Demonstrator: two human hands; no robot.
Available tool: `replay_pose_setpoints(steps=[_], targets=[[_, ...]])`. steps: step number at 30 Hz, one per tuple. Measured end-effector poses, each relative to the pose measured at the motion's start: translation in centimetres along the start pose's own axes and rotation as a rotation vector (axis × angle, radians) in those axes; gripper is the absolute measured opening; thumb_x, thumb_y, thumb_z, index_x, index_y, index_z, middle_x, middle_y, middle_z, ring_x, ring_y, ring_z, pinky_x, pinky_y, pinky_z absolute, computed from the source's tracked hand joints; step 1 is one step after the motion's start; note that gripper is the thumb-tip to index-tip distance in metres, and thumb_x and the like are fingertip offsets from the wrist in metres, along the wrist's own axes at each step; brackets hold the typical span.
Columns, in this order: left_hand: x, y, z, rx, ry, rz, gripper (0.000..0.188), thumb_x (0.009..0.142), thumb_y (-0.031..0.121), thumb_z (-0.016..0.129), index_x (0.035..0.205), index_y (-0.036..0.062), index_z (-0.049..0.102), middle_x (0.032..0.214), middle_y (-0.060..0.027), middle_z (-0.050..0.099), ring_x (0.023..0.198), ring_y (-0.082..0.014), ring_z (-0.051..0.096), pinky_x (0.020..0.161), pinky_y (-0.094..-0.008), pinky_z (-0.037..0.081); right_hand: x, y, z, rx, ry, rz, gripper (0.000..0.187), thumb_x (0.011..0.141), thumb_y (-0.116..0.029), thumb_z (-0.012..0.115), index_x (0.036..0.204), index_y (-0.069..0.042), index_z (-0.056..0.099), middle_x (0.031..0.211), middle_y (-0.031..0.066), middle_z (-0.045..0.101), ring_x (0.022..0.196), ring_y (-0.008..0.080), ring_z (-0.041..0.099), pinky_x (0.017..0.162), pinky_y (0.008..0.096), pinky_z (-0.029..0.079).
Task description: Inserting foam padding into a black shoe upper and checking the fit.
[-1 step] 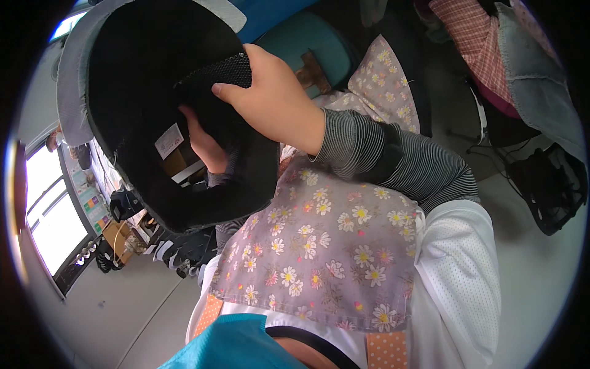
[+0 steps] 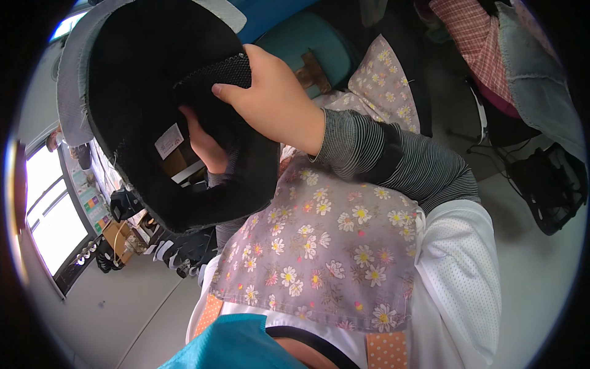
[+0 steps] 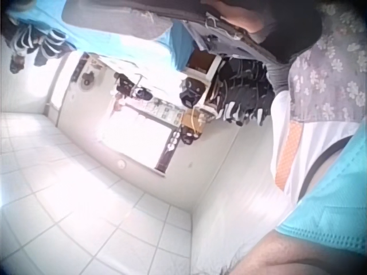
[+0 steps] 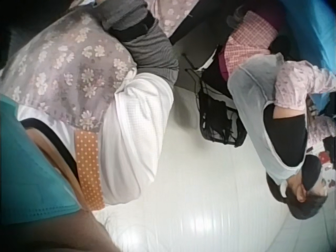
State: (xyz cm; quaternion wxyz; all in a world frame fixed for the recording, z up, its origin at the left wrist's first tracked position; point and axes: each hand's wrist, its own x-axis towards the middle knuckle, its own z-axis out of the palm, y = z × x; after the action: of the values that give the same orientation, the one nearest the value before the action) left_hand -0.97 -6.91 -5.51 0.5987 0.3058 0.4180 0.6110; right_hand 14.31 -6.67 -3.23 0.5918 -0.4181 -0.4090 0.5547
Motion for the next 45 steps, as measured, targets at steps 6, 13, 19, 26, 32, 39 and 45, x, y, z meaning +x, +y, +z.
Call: replay_pose_setpoints(steps=[6, 13, 19, 26, 32, 39, 45], targets=[[-0.2, 0.9, -1.9, 0.018, -0.063, -0.092, 0.037, 0.099, 0.026, 0.05, 0.125, 0.001, 0.055, 0.124, -0.0132, 0.059, 0.114, -0.0247, 0.056, 0.1, -0.0353, 0.043, 0.0, -0.3, -0.2, -0.014, 0.02, 0.062, 0.038, 0.083, -0.013, 0.069, 0.113, 0.004, 0.055, 0.102, 0.0146, 0.067, 0.092, 0.0229, 0.065, 0.082, 0.0321, 0.05], [0.8, 2.2, -2.3, 0.163, 0.023, -0.282, 0.025, 0.093, 0.017, 0.054, 0.113, 0.0021, 0.061, 0.111, -0.0112, 0.066, 0.099, -0.0238, 0.064, 0.092, -0.0345, 0.05, -0.4, 1.3, 0.6, -0.032, 0.039, -0.034, 0.036, 0.084, -0.015, 0.068, 0.112, 0.004, 0.054, 0.093, 0.0159, 0.068, 0.082, 0.024, 0.066, 0.072, 0.034, 0.051], [0.8, 2.4, -0.9, -0.05, -0.045, -0.465, 0.033, 0.097, 0.026, 0.053, 0.121, 0.0033, 0.056, 0.116, -0.0134, 0.064, 0.104, -0.0278, 0.062, 0.094, -0.0384, 0.049, -0.3, 1.1, 0.6, -0.062, 0.049, -0.111, 0.037, 0.084, -0.02, 0.068, 0.108, 0.005, 0.054, 0.087, 0.0205, 0.067, 0.079, 0.0323, 0.067, 0.069, 0.0364, 0.051], [1.1, 1.6, -1.2, 0.067, -0.004, -0.254, 0.037, 0.098, 0.027, 0.051, 0.127, 0.0026, 0.053, 0.121, -0.0153, 0.061, 0.114, -0.0302, 0.057, 0.101, -0.0406, 0.044, 0.4, 0.4, 0.0, -0.196, 0.017, -0.22, 0.042, 0.078, -0.02, 0.074, 0.105, 0.006, 0.055, 0.09, 0.0228, 0.067, 0.085, 0.0364, 0.067, 0.071, 0.038, 0.052], [0.8, 1.5, -0.5, 0.028, -0.046, -0.343, 0.037, 0.098, 0.027, 0.051, 0.127, 0.0026, 0.053, 0.121, -0.015, 0.061, 0.115, -0.0291, 0.057, 0.102, -0.0398, 0.043, 1.5, 0.0, -0.3, -0.214, 0.157, -0.241, 0.04, 0.075, -0.022, 0.079, 0.096, 0.006, 0.058, 0.085, 0.0201, 0.068, 0.078, 0.0339, 0.067, 0.068, 0.0353, 0.052], [0.3, 1.8, 0.3, -0.026, -0.114, -0.451, 0.037, 0.098, 0.026, 0.051, 0.126, 0.0026, 0.054, 0.12, -0.0146, 0.061, 0.115, -0.0279, 0.056, 0.103, -0.0388, 0.041, 2.7, 1.6, -0.9, -0.236, 0.186, -0.077, 0.034, 0.088, -0.029, 0.068, 0.085, 0.004, 0.06, 0.06, 0.0109, 0.061, 0.051, 0.0192, 0.055, 0.049, 0.0326, 0.042], [1.2, 1.1, -0.8, 0.106, -0.063, -0.274, 0.036, 0.098, 0.026, 0.052, 0.125, 0.0022, 0.054, 0.12, -0.0139, 0.061, 0.114, -0.0264, 0.057, 0.103, -0.038, 0.041, 2.3, 1.5, -0.5, 0.043, 0.244, -0.08, 0.035, 0.09, -0.031, 0.067, 0.089, 0.003, 0.061, 0.062, 0.0044, 0.058, 0.056, 0.0073, 0.051, 0.051, 0.0258, 0.04]])
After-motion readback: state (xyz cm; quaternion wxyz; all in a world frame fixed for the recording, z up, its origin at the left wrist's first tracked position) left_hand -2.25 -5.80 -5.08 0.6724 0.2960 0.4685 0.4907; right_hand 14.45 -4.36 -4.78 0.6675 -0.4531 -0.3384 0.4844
